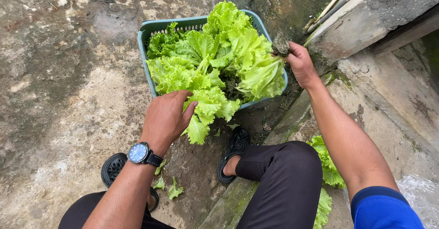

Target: The person sorts lettuce in a plastic basket by hand, removes damaged leaves, and places individual heads into plastic bags for packaging near a scale.

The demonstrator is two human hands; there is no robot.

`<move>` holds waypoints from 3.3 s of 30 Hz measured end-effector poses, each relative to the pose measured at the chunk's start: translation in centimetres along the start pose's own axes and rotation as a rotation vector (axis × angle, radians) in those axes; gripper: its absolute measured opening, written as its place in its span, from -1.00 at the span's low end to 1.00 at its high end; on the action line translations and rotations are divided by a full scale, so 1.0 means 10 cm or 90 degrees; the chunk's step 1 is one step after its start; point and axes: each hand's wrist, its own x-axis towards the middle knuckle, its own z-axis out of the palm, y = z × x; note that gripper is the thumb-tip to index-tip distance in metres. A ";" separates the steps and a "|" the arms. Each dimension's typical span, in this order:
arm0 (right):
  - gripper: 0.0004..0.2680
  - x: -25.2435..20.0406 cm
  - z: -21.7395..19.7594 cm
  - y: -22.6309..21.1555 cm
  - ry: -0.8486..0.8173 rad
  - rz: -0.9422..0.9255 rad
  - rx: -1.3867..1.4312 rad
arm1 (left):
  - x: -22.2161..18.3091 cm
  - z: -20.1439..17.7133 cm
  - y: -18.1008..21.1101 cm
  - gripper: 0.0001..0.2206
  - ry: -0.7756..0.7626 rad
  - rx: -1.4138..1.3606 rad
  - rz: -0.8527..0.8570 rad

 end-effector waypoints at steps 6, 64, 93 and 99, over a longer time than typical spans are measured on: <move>-0.84 -0.12 -0.21 -0.10 0.259 -0.056 0.208 | -0.02 0.01 -0.01 -0.66 0.025 -0.004 0.008; -0.61 -1.68 1.95 -0.64 -0.119 0.244 0.179 | -0.56 0.11 0.52 -0.79 -0.038 -0.620 -0.201; -0.93 -1.74 1.88 -0.70 -0.505 0.217 -0.205 | -0.50 -0.30 0.23 -0.87 0.204 -0.666 -0.217; -0.71 -1.80 1.99 0.01 -0.446 0.123 -0.128 | -0.48 -0.14 0.08 -0.83 0.186 -0.685 -0.213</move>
